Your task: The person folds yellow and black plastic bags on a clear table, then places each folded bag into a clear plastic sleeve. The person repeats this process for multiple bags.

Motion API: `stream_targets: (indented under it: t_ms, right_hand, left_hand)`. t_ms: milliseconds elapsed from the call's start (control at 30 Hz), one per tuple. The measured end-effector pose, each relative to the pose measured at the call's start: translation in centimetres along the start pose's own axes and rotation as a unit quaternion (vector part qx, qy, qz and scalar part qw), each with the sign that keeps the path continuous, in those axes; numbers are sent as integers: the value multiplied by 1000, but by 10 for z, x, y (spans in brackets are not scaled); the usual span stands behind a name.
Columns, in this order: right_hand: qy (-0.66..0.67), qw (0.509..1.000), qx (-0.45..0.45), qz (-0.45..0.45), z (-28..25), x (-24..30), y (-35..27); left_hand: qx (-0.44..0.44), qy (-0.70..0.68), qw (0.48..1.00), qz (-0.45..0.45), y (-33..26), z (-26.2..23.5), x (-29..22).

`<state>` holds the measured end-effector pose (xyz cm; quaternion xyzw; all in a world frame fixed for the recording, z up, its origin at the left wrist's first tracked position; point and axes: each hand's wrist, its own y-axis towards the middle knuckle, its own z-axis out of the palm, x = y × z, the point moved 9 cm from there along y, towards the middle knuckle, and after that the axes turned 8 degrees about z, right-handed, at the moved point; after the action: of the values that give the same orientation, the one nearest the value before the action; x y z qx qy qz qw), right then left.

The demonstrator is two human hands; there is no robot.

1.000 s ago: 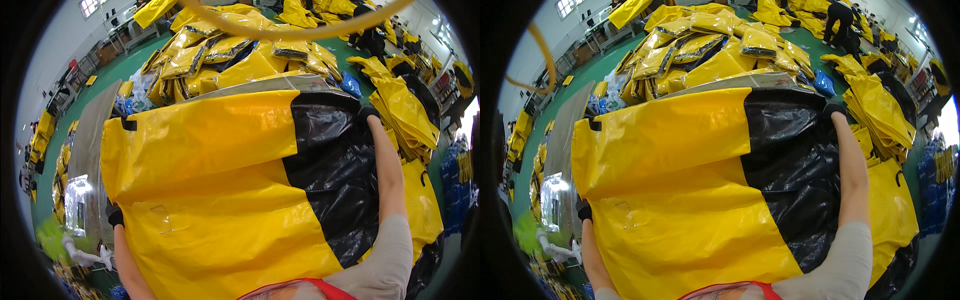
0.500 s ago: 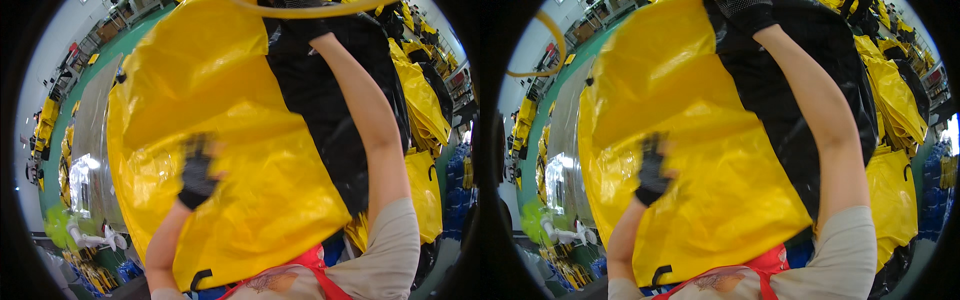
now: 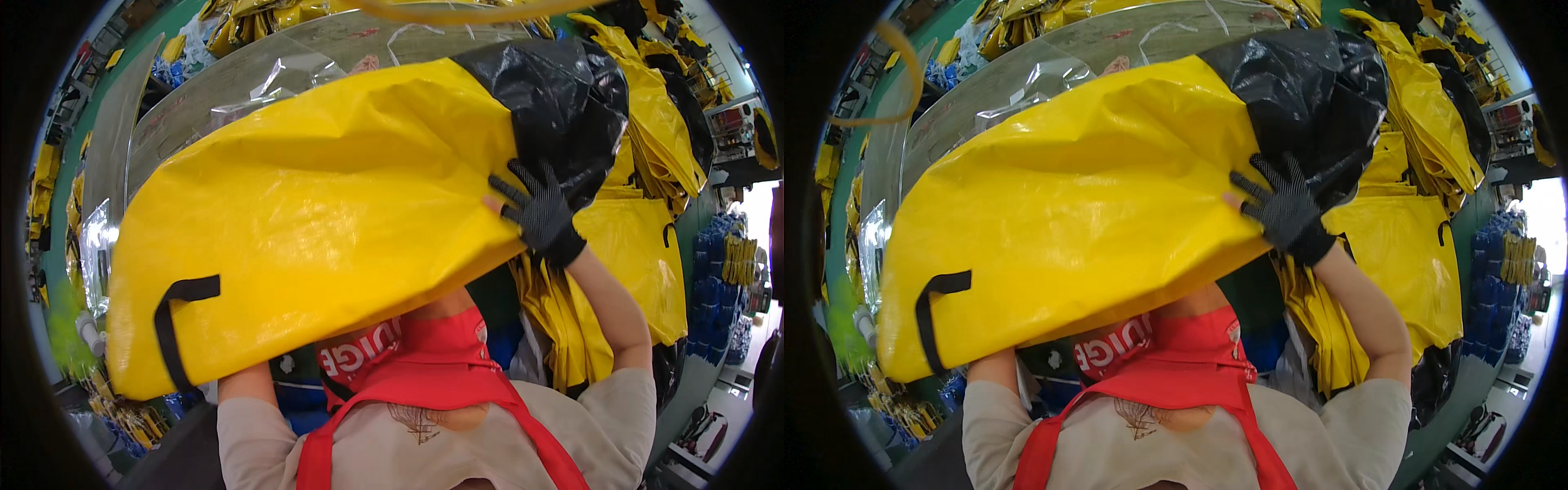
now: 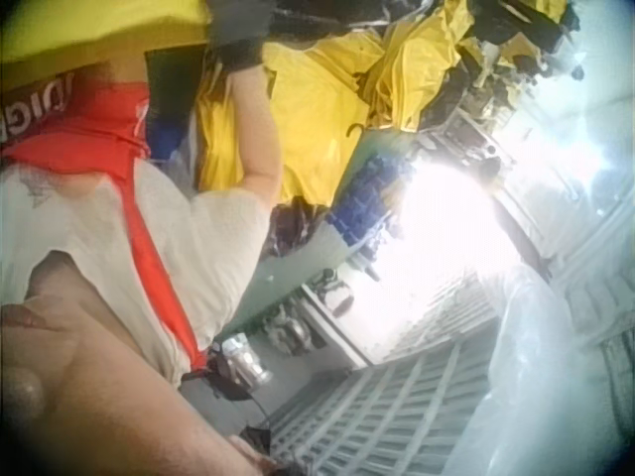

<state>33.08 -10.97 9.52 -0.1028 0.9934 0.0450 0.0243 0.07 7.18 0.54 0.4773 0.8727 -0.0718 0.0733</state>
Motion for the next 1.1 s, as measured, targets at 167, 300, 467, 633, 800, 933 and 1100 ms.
stream_targets:
  t_ms: [167,300,467,633,800,933,1100]
  right_hand:
    - [32,984,173,33,54,-15,-39]
    - [14,970,236,63,56,-11,-38]
    - [14,954,300,1,57,17,-2]
    - [109,926,349,-94,22,13,72]
    - [-152,953,-115,234,-53,-192,65]
    - [-93,928,-34,360,71,-238,14]
    - [139,976,-64,154,-5,-120,-21]
  left_hand:
    - [-25,2,1000,-18,-102,-11,9]
    - [10,-27,993,-117,-228,-26,41]
    - [-187,-29,939,-286,-238,-146,81]
    - [-202,74,976,-18,68,-61,-100]
    - [-105,68,989,83,119,-2,-108]
    - [-43,87,985,140,125,-2,-116]
    - [-33,73,987,137,118,-6,-111]
